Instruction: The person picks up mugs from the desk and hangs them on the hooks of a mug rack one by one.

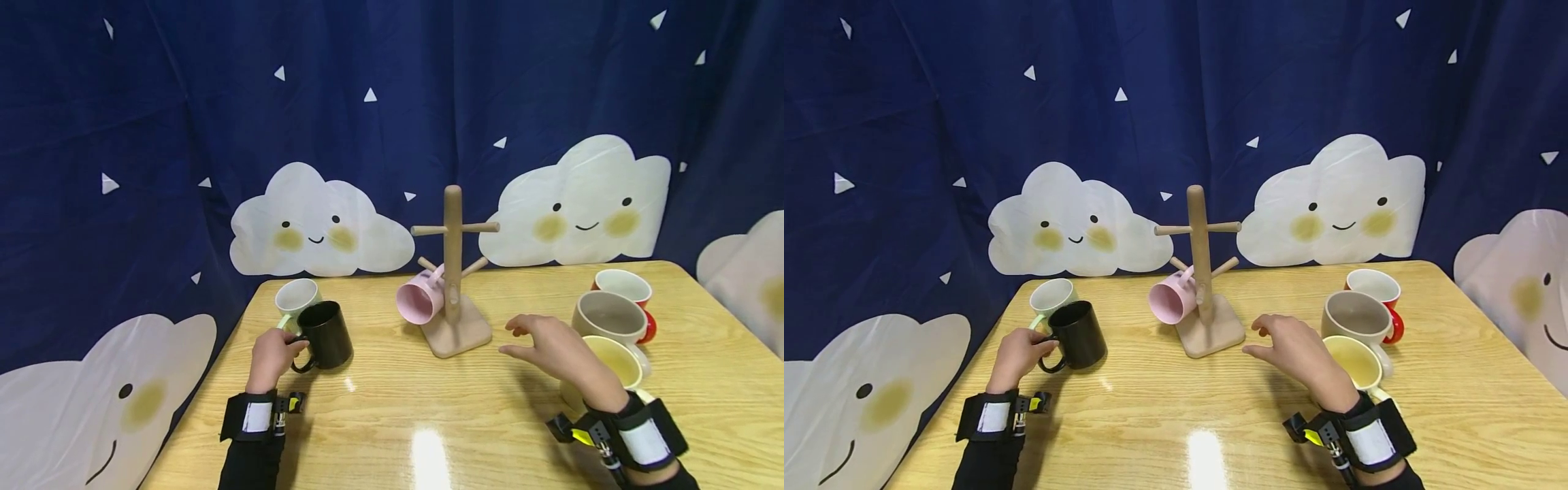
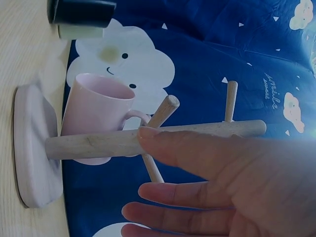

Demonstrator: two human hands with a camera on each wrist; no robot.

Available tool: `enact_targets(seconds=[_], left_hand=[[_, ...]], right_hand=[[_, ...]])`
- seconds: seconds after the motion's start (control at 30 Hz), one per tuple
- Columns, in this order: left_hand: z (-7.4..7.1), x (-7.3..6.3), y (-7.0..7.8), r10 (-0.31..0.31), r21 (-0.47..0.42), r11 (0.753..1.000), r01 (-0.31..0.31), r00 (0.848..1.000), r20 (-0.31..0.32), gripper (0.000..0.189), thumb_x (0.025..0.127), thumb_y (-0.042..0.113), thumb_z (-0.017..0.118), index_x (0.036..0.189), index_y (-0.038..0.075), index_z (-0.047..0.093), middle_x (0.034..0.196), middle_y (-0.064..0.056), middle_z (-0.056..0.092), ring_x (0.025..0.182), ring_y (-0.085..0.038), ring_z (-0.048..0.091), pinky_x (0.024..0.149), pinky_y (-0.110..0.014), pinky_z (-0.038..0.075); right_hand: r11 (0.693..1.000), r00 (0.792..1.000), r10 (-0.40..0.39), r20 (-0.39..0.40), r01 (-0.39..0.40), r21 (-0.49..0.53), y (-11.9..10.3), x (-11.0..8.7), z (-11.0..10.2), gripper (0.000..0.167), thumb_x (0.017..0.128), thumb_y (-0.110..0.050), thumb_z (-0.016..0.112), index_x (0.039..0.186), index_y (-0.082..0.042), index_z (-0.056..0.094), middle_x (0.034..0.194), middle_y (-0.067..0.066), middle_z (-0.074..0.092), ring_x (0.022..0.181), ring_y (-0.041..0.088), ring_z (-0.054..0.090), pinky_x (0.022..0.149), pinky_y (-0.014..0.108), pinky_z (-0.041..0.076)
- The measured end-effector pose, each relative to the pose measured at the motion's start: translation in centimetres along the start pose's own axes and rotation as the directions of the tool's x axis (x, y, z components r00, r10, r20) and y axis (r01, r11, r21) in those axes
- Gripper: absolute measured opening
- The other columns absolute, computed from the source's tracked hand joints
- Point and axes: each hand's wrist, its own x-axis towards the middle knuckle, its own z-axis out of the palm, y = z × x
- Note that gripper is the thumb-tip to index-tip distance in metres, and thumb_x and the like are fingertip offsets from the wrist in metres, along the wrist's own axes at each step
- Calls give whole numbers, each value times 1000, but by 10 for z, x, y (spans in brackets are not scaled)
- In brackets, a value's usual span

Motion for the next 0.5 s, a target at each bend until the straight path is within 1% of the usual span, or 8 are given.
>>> enact_targets(seconds=[0.07, 0.13, 0.2, 0.27, 0.33, 0.43, 0.5], left_hand=[[-6, 1, 7, -13, -30, 999, 14, 999, 44, 26, 81, 16, 68, 60, 1, 62, 54, -1, 50, 53, -14, 40, 48, -24, 27], [-12, 2, 15, -19, -68, 997, 24, 996, 82, 22, 82, 17, 67, 67, 1, 67, 60, -2, 56, 57, -15, 42, 50, -25, 28], [-19, 3, 25, -25, -114, 993, 37, 994, 105, 20, 83, 18, 66, 71, 2, 69, 61, -2, 56, 60, -16, 42, 52, -26, 28], [-25, 2, 33, -31, -155, 987, 50, 992, 119, 19, 83, 18, 66, 74, 2, 69, 62, -1, 51, 64, -17, 41, 54, -27, 27], [-30, 0, 40, -30, -183, 982, 55, 991, 132, 19, 84, 19, 66, 79, 2, 71, 64, -1, 53, 68, -18, 43, 57, -27, 29], [-32, -3, 47, 1, -193, 981, 28, 988, 152, 18, 85, 19, 64, 84, 3, 71, 73, -3, 62, 73, -18, 46, 61, -26, 32], [-30, -5, 49, 32, -203, 979, 3, 985, 168, 17, 85, 18, 64, 85, 3, 71, 75, -4, 62, 72, -18, 46, 62, -26, 33]], right_hand=[[1000, 1000, 6, 2, -6, 3, 1, 0, -1, 36, 78, -33, 70, 99, -3, 66, 88, 11, 68, 80, 26, 64, 69, 42, 50], [1000, 1000, 5, -3, -5, 4, 3, 0, -1, 36, 78, -32, 71, 98, -3, 66, 88, 11, 68, 79, 26, 64, 69, 42, 51], [1000, 1000, 1, -8, -1, 5, 3, 1, -1, 36, 78, -32, 71, 98, -3, 66, 88, 11, 68, 79, 26, 64, 69, 42, 51], [1000, 1000, -7, -14, 7, 8, 4, 1, -2, 35, 78, -31, 71, 98, -2, 66, 87, 11, 68, 79, 26, 64, 69, 42, 51], [1000, 1000, -11, -16, 11, 11, 4, 1, -1, 35, 78, -31, 71, 98, -2, 66, 87, 10, 68, 79, 26, 64, 69, 41, 51], [1000, 1000, -8, -8, 8, 12, 4, 1, -1, 35, 78, -31, 70, 98, -3, 66, 87, 10, 68, 79, 26, 64, 69, 41, 51], [1000, 1000, -4, -7, 4, 11, 4, 1, -1, 35, 78, -32, 71, 98, -3, 66, 88, 10, 68, 79, 26, 64, 68, 41, 50]])
